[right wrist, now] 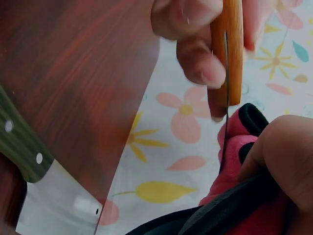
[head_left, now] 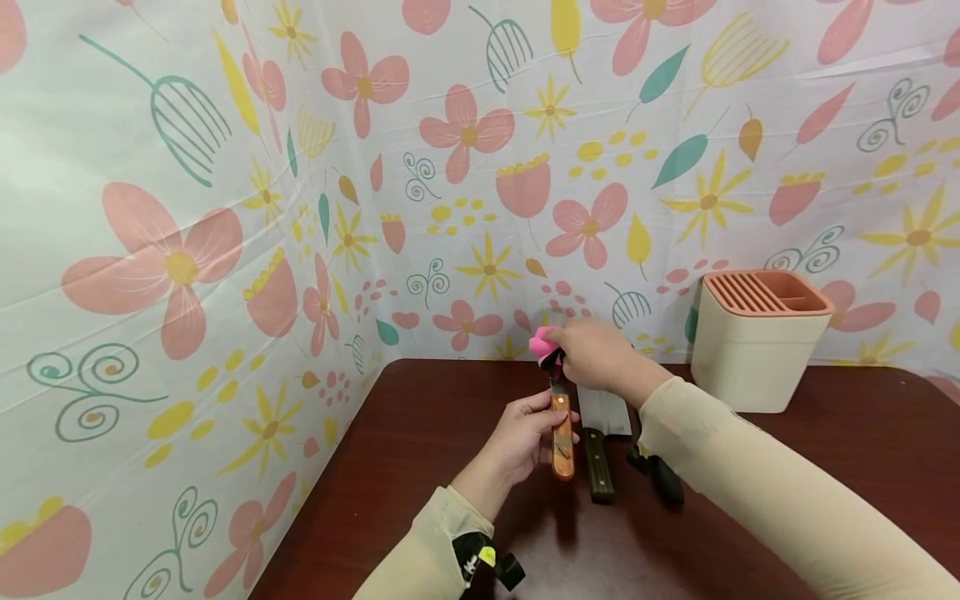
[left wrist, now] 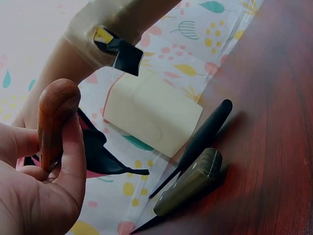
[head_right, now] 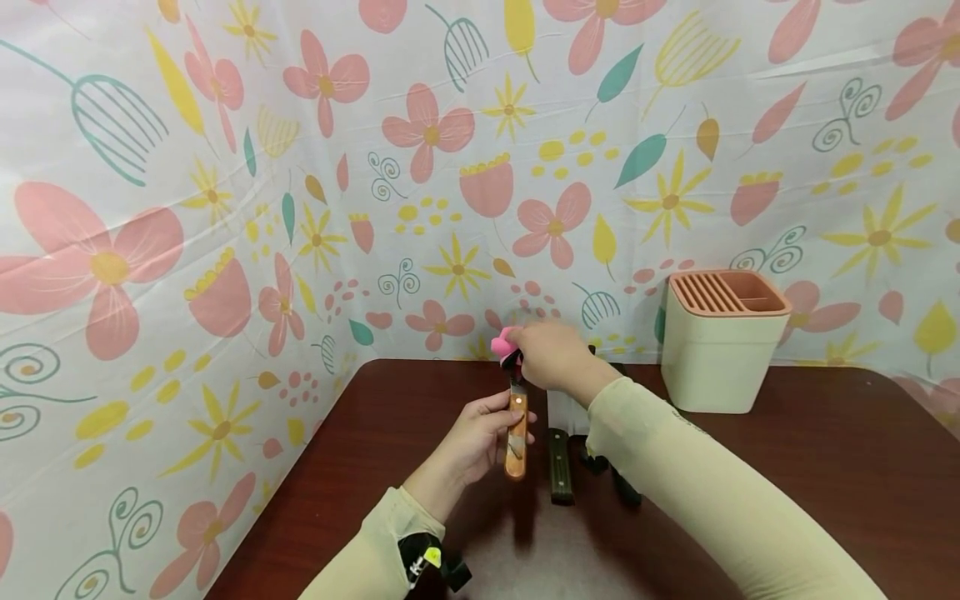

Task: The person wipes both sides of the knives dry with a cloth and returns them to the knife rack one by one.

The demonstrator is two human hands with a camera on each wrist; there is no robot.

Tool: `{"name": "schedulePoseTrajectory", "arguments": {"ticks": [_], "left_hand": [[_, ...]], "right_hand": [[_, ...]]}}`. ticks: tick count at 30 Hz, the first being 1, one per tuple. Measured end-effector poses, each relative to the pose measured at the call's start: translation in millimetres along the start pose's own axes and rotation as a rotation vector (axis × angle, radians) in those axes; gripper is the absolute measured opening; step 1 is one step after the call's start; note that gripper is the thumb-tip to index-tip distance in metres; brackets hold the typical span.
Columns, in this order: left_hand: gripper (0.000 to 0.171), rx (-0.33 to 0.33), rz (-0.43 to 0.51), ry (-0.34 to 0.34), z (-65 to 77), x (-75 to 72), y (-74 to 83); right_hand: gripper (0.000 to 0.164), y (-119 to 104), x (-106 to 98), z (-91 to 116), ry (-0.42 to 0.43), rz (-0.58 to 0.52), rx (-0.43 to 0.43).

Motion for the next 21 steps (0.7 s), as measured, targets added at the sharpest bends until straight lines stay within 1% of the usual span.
{"name": "schedulePoseTrajectory", "arguments": {"ticks": [5, 9, 12, 16, 21], "left_hand": [[0.042, -0.006, 0.014, 0.015, 0.0, -1.1, -0.2], [0.037, -0.013, 0.021, 0.032, -0.8, -2.4, -1.4], [0.035, -0.014, 0.029, 0.03, -1.1, -2.1, -1.7], [0.032, -0.02, 0.064, 0.02, -0.6, -1.1, 0.0], [0.028, -0.019, 0.096, 0.022, 1.0, -1.2, 3.8]], "right_hand": [[0.022, -9, -2, 10, 0.035, 0.012, -0.028], [0.03, -15, -3, 20, 0.042, 0.012, -0.042], [0.034, -19, -3, 27, 0.04, 0.008, -0.05], [0.03, -25, -4, 34, 0.06, 0.02, -0.065], [0.027, -34, -6, 41, 0.11, 0.039, -0.088]]}}
Point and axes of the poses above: each hand's wrist, its own z-axis away from the middle knuckle, its own x-axis out of the palm, y = z × x, the point moved 3 cm from there along -z, towards the middle knuckle, and after that the axes turned 1 degree about -x, right-handed, at the moved point
